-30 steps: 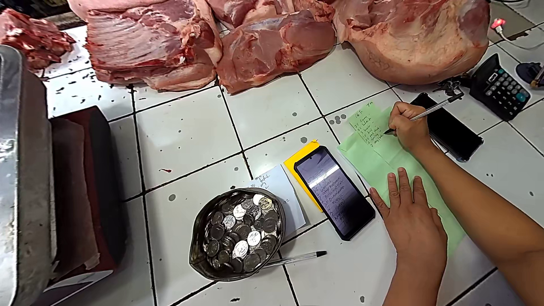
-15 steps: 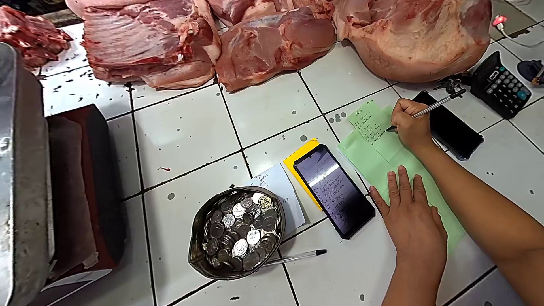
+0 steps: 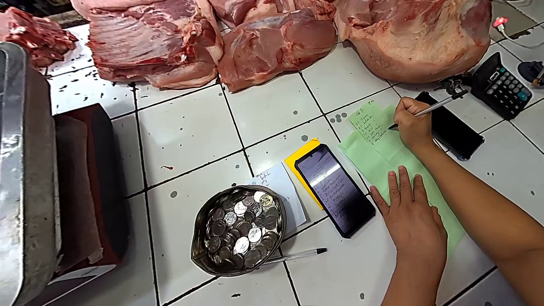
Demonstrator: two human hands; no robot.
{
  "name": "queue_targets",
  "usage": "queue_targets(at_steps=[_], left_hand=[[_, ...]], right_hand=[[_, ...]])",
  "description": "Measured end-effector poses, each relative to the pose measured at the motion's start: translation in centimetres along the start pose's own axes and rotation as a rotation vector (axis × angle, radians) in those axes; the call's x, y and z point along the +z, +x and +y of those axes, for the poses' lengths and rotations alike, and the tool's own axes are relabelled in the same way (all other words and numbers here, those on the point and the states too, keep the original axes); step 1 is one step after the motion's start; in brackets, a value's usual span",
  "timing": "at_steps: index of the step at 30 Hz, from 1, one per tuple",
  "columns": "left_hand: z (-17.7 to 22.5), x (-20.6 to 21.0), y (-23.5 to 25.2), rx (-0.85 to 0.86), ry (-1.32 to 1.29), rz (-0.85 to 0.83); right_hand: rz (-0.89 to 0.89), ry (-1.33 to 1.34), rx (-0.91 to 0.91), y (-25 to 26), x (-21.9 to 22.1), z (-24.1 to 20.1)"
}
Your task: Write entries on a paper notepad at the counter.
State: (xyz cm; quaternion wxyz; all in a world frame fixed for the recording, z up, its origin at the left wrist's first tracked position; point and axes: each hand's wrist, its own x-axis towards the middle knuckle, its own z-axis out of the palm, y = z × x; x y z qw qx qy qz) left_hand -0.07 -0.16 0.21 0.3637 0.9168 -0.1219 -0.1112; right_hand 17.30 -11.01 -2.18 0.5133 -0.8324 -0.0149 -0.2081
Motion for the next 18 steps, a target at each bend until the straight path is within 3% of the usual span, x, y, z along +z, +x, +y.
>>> queue_targets(at_steps=[5,8,13,18], left_hand=[[-0.1,-0.4,-0.1,-0.014,-0.007,-0.04],[-0.1,-0.2,-0.2,-0.007,-0.055,-0.019],[-0.1,-0.5,-0.3,-0.009,-0.094,-0.014],[0.1,-0.6,-0.3,-0.008,-0.096,-0.021]], right_hand=[[0.014,0.311,0.148,0.2,-1.0,0.6],[-0.176,0.15,0.248,-0.4,-2.0,-0.2],[-0.3,-0.445,0.08,-0.9,-2.8,-2.0],[-0.295,-0.368,0.137,-0.3,-3.0,-1.5]])
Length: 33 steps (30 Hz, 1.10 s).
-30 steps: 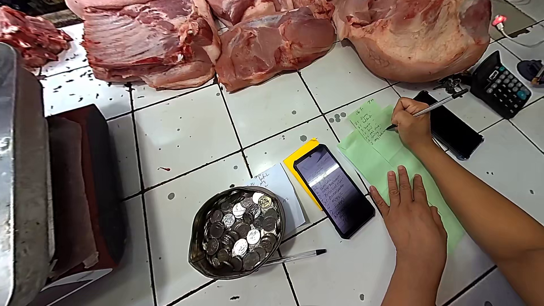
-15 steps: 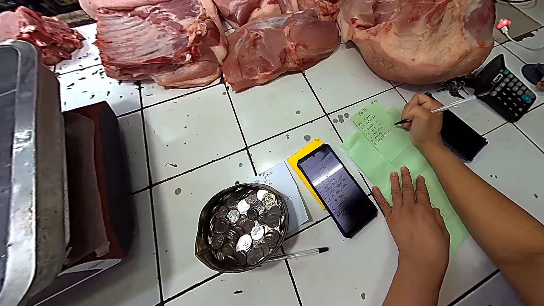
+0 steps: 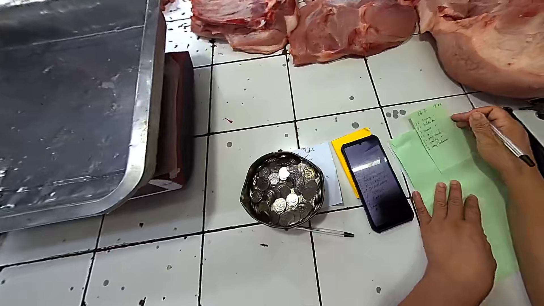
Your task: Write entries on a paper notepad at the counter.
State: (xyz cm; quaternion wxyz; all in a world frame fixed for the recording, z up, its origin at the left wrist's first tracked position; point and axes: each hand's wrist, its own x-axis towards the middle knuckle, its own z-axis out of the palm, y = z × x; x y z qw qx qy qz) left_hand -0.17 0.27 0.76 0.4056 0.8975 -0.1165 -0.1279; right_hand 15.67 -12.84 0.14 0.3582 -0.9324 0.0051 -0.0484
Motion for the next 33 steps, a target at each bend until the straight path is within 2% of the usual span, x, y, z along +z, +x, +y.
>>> queue_targets(at_steps=[5,10,14,19,25,29,33], left_hand=[[0.2,-0.2,0.2,-0.009,0.033,-0.041],[0.2,-0.4,0.2,-0.015,0.029,-0.078],[0.2,-0.1,0.2,-0.01,0.046,-0.052],[0.2,0.2,0.2,-0.017,0.057,0.003],[0.3,0.5,0.2,-0.023,0.077,0.068],[0.1,0.8,0.1,-0.011,0.078,0.115],[0.1,0.7,0.2,-0.011,0.059,0.083]], right_hand=[[-0.074,0.04,-0.087,0.4,-0.1,0.7],[-0.126,-0.019,-0.028,0.5,-0.5,0.5],[-0.18,0.119,-0.037,0.5,-1.6,1.3],[-0.14,0.38,-0.048,0.1,-1.4,1.2],[-0.12,0.651,-0.135,-0.7,1.0,-0.7],[-0.057,0.774,-0.111,-0.8,2.8,-0.8],[-0.011,0.77,-0.086,-0.5,3.5,-1.0]])
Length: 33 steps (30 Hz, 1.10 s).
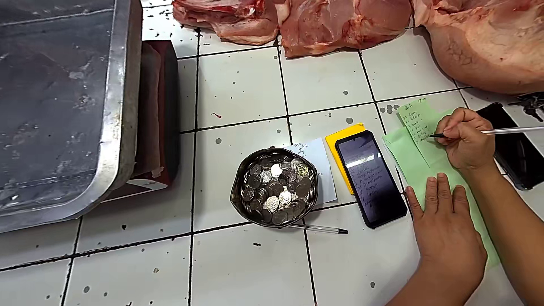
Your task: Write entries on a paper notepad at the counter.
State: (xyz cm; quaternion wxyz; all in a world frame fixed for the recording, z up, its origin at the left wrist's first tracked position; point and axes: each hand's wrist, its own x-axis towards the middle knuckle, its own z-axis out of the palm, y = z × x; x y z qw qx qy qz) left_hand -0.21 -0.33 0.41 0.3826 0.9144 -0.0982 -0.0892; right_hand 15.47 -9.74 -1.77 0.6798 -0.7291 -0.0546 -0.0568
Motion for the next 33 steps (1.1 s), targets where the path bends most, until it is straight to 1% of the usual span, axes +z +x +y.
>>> queue_targets(at_steps=[5,13,16,20,25,28,33], left_hand=[[-0.1,-0.2,0.0,0.019,-0.005,-0.038],[-0.1,0.0,0.1,0.029,-0.012,-0.029],[-0.1,0.1,0.0,0.028,0.015,-0.004],[-0.2,0.1,0.0,0.024,0.028,-0.004],[-0.1,0.1,0.0,0.017,0.031,-0.014],[-0.2,0.0,0.0,0.011,0.024,-0.024],[-0.2,0.0,0.0,0.022,0.02,-0.021]], right_hand=[[0.044,-0.096,-0.066,-0.2,0.4,0.3],[0.011,-0.192,-0.125,-0.4,0.9,0.4],[-0.023,-0.173,-0.124,-0.6,1.1,0.3],[-0.027,-0.183,-0.113,-0.6,1.5,0.2],[-0.043,-0.316,-0.122,-0.9,1.8,0.3],[-0.033,-0.337,-0.136,-0.9,1.9,0.3],[-0.065,-0.356,-0.143,-0.7,1.5,0.3]])
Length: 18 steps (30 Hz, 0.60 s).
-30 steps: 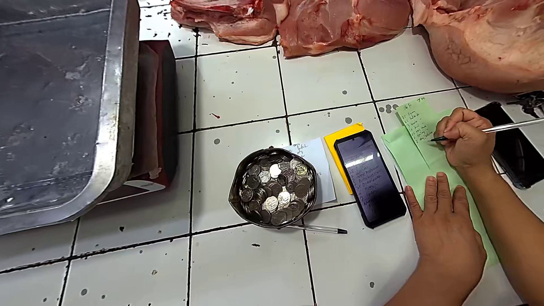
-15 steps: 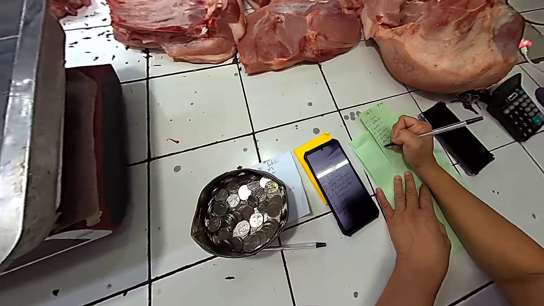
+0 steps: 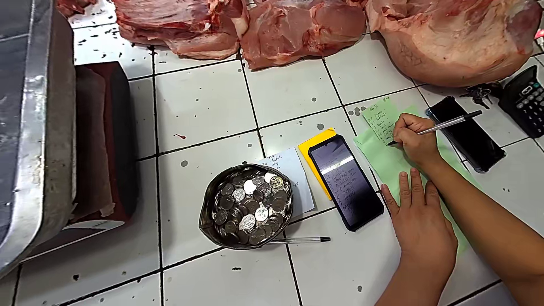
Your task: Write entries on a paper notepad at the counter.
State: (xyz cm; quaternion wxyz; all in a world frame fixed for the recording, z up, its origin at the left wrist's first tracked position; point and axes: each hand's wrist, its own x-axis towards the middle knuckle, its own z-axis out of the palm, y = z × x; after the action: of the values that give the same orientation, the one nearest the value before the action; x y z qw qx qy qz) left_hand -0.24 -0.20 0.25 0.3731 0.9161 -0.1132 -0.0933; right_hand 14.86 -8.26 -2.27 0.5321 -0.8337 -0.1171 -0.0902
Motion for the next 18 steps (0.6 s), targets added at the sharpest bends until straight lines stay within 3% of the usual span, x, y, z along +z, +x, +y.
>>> queue_targets(at_steps=[18], left_hand=[[0.2,-0.2,0.1,-0.001,-0.052,-0.002]], right_hand=[[0.12,0.207,0.108,1.2,-2.1,0.9]])
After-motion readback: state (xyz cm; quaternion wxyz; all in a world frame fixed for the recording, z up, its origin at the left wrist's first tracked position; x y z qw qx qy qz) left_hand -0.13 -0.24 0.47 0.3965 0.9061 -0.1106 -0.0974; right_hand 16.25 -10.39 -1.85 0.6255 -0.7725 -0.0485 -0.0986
